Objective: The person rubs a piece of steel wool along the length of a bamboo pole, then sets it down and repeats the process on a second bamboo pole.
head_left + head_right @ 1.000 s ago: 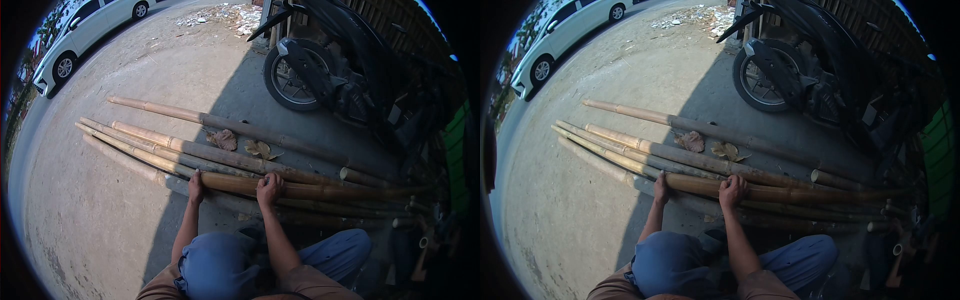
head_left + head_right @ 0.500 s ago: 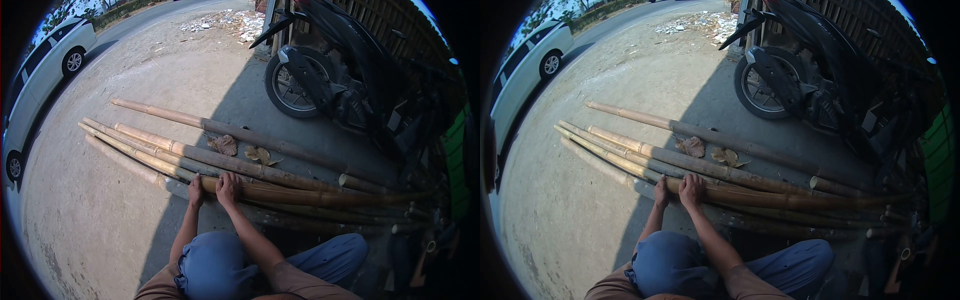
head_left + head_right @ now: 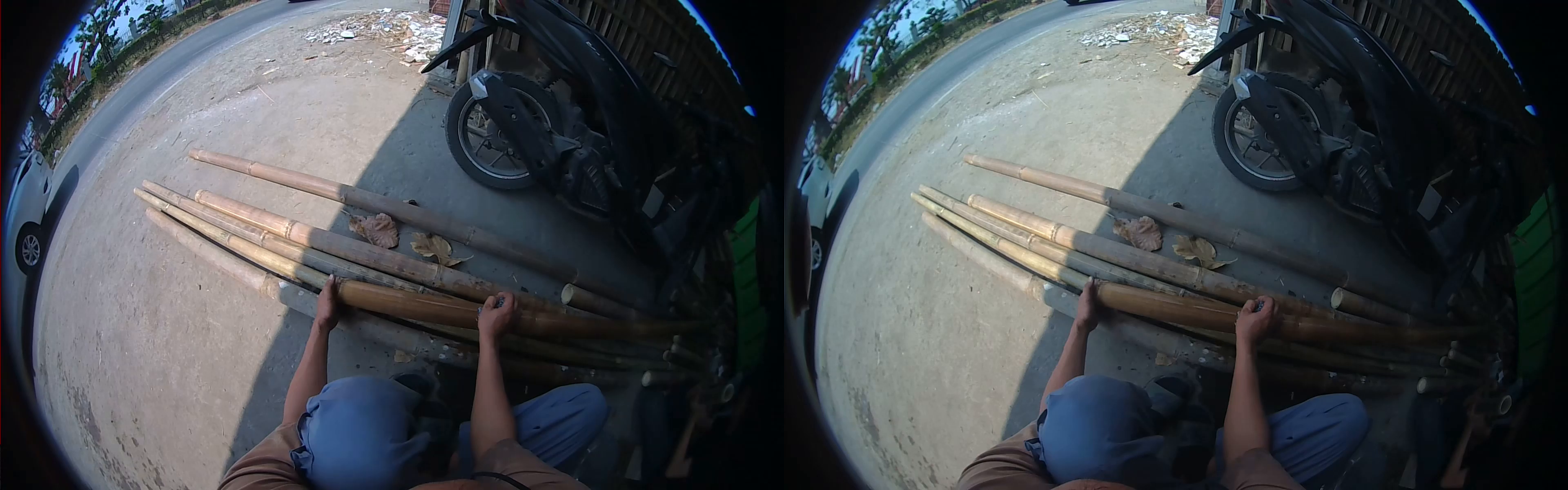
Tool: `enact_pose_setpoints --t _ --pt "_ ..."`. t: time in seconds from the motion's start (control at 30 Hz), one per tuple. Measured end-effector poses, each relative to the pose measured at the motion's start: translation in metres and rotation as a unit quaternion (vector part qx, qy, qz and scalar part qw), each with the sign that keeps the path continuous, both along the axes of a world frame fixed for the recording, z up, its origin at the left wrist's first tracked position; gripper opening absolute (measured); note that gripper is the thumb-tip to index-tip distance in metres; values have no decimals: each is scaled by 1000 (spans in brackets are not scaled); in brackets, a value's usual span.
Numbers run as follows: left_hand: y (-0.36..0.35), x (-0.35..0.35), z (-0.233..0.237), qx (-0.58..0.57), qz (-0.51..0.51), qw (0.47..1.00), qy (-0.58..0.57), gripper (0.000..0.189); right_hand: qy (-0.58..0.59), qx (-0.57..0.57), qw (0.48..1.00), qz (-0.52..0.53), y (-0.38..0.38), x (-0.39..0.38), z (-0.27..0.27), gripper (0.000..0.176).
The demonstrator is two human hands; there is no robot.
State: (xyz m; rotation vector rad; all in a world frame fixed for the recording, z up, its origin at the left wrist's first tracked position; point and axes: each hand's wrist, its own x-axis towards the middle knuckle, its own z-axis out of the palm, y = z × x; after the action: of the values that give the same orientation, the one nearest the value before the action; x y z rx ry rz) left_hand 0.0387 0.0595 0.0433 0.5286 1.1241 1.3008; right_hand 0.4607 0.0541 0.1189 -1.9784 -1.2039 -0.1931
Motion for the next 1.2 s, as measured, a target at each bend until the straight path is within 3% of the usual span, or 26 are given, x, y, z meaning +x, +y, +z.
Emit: enact_pose_setpoints --t 0.07,0.1,0.17,0.23,0.3,0.4,0.5,0.53,0.63,0.67,0.77,0.83,0.97,1.07,1.17,1.2 --pt "-5 -1 3 28 -42 993 -109 60 28 -10 997 -76 8 41 0 16" --pt "-5 -3 -2 34 -34 994 -99 59 15 -33 994 -105 8 48 8 16" --pt "-4 -4 -17 43 -15 996 -80 57 -9 -35 995 -90 8 41 3 21" --pt "-9 0 4 26 -16 995 -90 51 -45 -9 997 -60 -4 -8 3 20" --pt "-14 9 43 13 0 999 -39 47 -72 37 995 50 -5 -73 -5 18" --pt "-19 13 67 -37 -10 999 3 38 9 10 959 282 -11 -201 19 16" --pt "-2 -8 -19 67 -5 996 66 33 27 -35 913 406 -1 -300 12 18" --pt "-6 -8 -21 160 4 917 366 34 32 -43 909 412 2 -318 11 17" --pt "-10 -7 -22 183 27 873 450 38 33 -30 914 403 -1 -311 8 18" --pt "-3 -6 -20 18 29 981 192 42 33 -34 920 388 -5 -296 7 20" --pt "-8 4 7 -71 24 985 158 46 -11 -29 965 262 -12 -206 6 23" --pt "-8 3 -15 -42 49 982 176 45 -20 -9 991 129 -14 -125 3 20" --pt "-7 18 16 15 105 982 157 38 -59 -17 995 -81 -11 21 7 17" --pt "-6 18 22 19 82 987 139 34 -77 -21 990 -112 -10 33 5 16" --pt "3 2 -32 64 31 997 -33 35 -58 35 998 -17 -14 -52 3 16" --pt "-2 3 -20 105 -5 993 -57 35 -57 43 997 42 -13 -91 0 17"
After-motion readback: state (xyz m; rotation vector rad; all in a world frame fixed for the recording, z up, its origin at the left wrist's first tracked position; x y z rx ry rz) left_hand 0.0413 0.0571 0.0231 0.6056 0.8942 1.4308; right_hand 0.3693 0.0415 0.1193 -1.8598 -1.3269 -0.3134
